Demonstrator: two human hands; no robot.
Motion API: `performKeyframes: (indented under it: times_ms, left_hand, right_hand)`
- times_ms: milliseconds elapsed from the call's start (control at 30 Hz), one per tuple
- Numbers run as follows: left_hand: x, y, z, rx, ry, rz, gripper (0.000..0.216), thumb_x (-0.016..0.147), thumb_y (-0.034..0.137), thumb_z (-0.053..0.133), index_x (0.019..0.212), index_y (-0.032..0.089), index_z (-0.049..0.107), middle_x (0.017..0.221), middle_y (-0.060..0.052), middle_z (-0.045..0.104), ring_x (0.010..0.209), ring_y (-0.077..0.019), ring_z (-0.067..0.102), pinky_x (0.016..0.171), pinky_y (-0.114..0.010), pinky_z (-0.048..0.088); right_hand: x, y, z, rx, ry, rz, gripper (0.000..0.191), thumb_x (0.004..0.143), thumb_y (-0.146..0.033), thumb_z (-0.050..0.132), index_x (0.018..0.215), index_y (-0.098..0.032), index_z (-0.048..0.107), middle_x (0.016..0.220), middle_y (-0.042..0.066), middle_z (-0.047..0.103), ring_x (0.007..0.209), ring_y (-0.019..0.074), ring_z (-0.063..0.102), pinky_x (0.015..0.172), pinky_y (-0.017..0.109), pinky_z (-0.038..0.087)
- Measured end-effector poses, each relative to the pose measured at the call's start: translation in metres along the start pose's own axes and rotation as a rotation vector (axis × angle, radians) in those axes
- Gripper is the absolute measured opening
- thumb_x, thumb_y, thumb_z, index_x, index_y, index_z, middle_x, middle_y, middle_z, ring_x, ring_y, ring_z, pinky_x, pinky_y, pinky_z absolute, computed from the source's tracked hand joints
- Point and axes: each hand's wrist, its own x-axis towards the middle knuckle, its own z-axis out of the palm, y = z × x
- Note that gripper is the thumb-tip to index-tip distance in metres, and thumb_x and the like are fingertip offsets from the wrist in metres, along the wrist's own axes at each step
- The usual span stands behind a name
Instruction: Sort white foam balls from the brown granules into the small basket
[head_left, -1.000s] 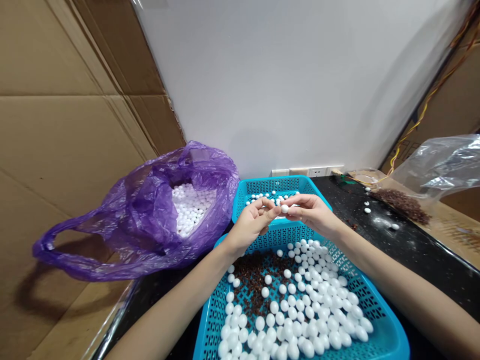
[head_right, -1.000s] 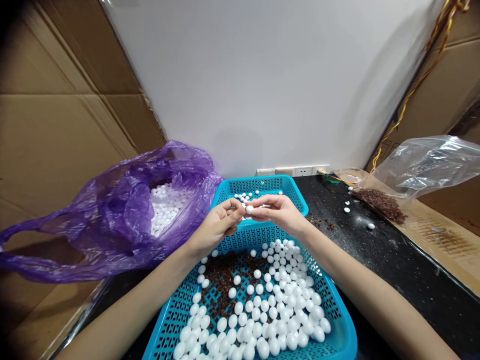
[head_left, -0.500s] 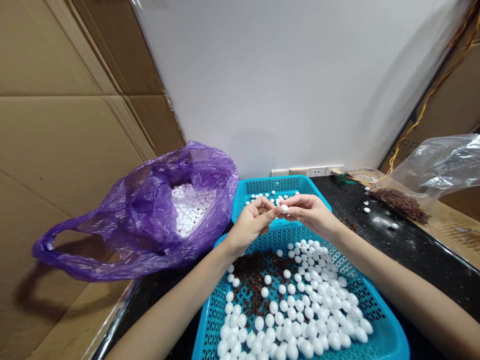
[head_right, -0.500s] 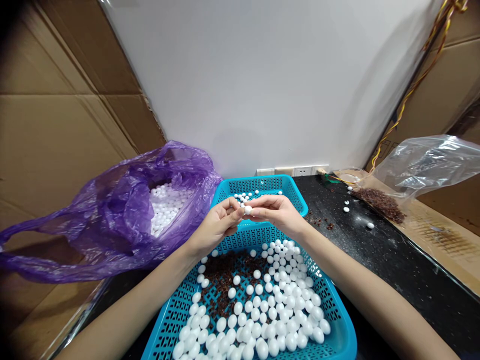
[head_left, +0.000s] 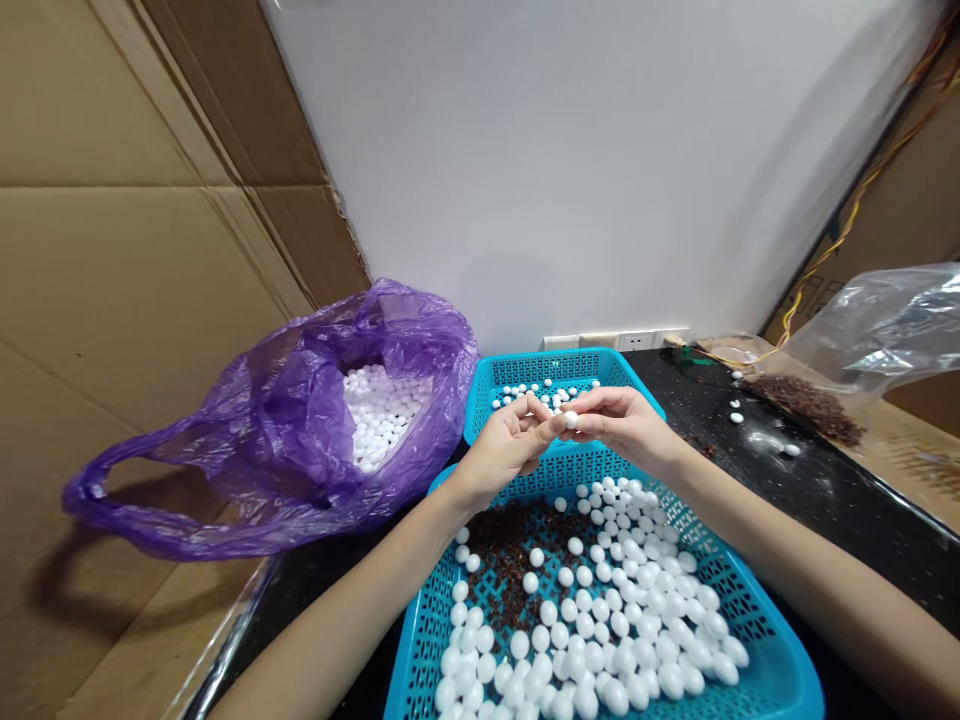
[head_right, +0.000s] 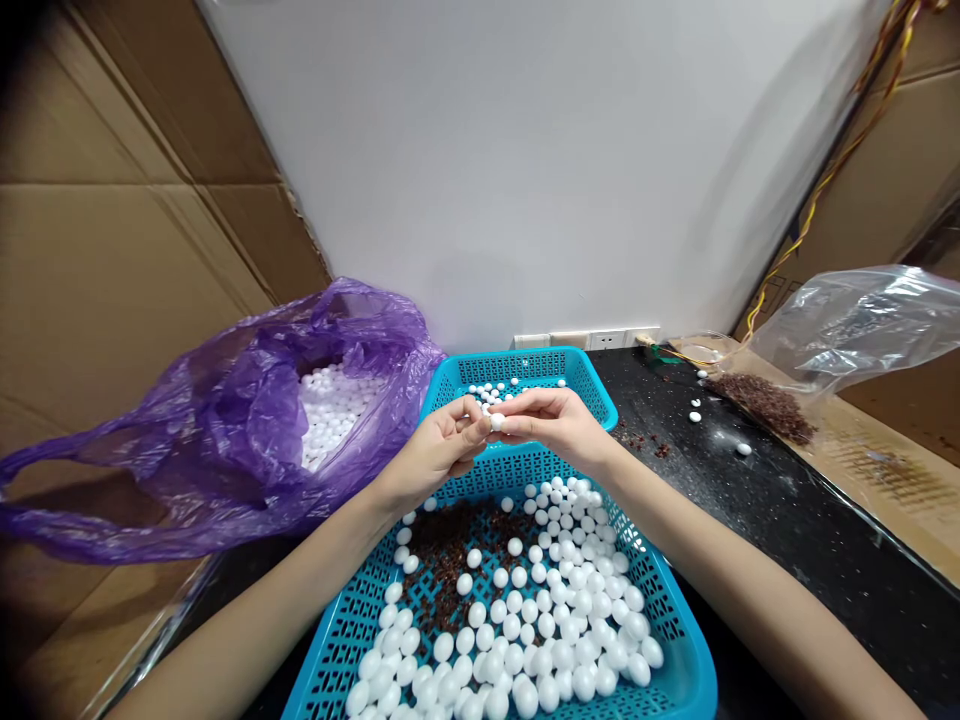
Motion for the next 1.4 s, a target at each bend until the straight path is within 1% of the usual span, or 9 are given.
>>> performKeyframes:
  times_ms: [167, 400, 700, 833, 900, 1033, 1200, 1300, 1400]
  left_hand:
    - [0.001, -0.001, -0.001, 0.001, -0.015, -0.021, 0.036, 0.076, 0.045, 0.065, 0.069, 0.02, 0.039, 0.05, 0.01, 0.021, 0.042, -0.0049, 0.013, 0.038, -0.018, 0.012]
    - [-0.001, 0.002, -0.002, -0.021, -0.019, -0.021, 0.029, 0.082, 0.044, 0.058, 0.074, 0.021, 0.042, 0.053, 0.009, 0.018, 0.045, -0.0066, 0.013, 0.04, -0.019, 0.011]
    - [-0.001, 0.004, -0.003, -0.238, 0.051, -0.084, 0.027, 0.078, 0.037, 0.064, 0.073, 0.017, 0.046, 0.053, 0.01, 0.016, 0.044, -0.0038, 0.015, 0.037, -0.013, 0.012]
    - [0.005, 0.001, -0.006, -0.415, 0.141, -0.141, 0.02, 0.08, 0.028, 0.063, 0.075, 0.013, 0.051, 0.053, 0.009, 0.027, 0.04, -0.0009, 0.022, 0.034, -0.009, 0.016]
    - [0.007, 0.0, -0.007, -0.516, 0.181, -0.192, 0.015, 0.083, 0.023, 0.059, 0.077, 0.01, 0.053, 0.055, 0.006, 0.038, 0.042, -0.0013, 0.034, 0.034, -0.009, 0.025]
    - [0.01, 0.001, -0.009, -0.664, 0.274, -0.326, 0.021, 0.091, 0.022, 0.044, 0.092, 0.005, 0.056, 0.077, -0.009, 0.06, 0.065, -0.0108, 0.06, 0.053, -0.017, 0.05]
    - [0.011, 0.0, -0.013, -0.767, 0.311, -0.326, 0.034, 0.094, 0.026, 0.036, 0.107, -0.002, 0.052, 0.094, -0.02, 0.064, 0.087, -0.0204, 0.065, 0.074, -0.025, 0.055]
    - [0.011, 0.0, -0.014, -0.783, 0.326, -0.271, 0.038, 0.094, 0.027, 0.035, 0.114, -0.002, 0.05, 0.097, -0.02, 0.064, 0.091, -0.0216, 0.065, 0.078, -0.027, 0.055]
    - [0.011, 0.0, -0.015, -0.8, 0.335, -0.204, 0.043, 0.094, 0.031, 0.035, 0.12, -0.001, 0.046, 0.104, -0.021, 0.063, 0.098, -0.0232, 0.063, 0.083, -0.028, 0.053]
  right_hand:
    - [0.001, -0.002, 0.003, 0.0, 0.01, 0.024, 0.013, 0.067, -0.031, 0.08, 0.078, -0.027, 0.074, 0.08, 0.0, 0.069, 0.07, 0.0161, 0.065, 0.065, 0.03, 0.055]
    - [0.001, -0.003, 0.006, 0.004, -0.023, 0.019, 0.011, 0.074, -0.031, 0.075, 0.085, -0.029, 0.072, 0.089, 0.0, 0.069, 0.079, 0.0168, 0.065, 0.072, 0.031, 0.053]
    - [0.0, -0.006, 0.006, -0.02, 0.01, 0.016, 0.013, 0.074, -0.033, 0.075, 0.085, -0.026, 0.07, 0.084, 0.001, 0.067, 0.078, 0.0173, 0.064, 0.07, 0.03, 0.054]
    - [0.001, -0.006, 0.004, -0.05, 0.069, -0.004, 0.014, 0.075, -0.035, 0.073, 0.084, -0.026, 0.069, 0.082, 0.001, 0.063, 0.075, 0.017, 0.061, 0.064, 0.028, 0.054]
    - [0.002, -0.004, 0.002, -0.074, 0.115, -0.008, 0.017, 0.075, -0.036, 0.072, 0.088, -0.025, 0.067, 0.083, 0.001, 0.061, 0.073, 0.0166, 0.06, 0.061, 0.028, 0.054]
    - [0.006, 0.003, -0.004, -0.211, 0.231, -0.009, 0.027, 0.074, -0.037, 0.072, 0.094, -0.023, 0.06, 0.092, 0.003, 0.058, 0.07, 0.0162, 0.06, 0.058, 0.028, 0.054]
    - [0.009, 0.011, -0.01, -0.332, 0.281, -0.02, 0.042, 0.071, -0.036, 0.073, 0.106, -0.024, 0.055, 0.116, 0.008, 0.053, 0.081, 0.0189, 0.06, 0.065, 0.031, 0.055]
    - [0.006, 0.011, -0.008, -0.398, 0.216, -0.077, 0.033, 0.076, -0.034, 0.069, 0.104, -0.023, 0.056, 0.114, 0.007, 0.053, 0.078, 0.0168, 0.058, 0.056, 0.026, 0.052]
    - [0.001, 0.007, 0.0, -0.575, 0.012, -0.109, 0.014, 0.085, -0.031, 0.061, 0.094, -0.021, 0.059, 0.087, 0.003, 0.06, 0.064, 0.0136, 0.054, 0.047, 0.023, 0.044]
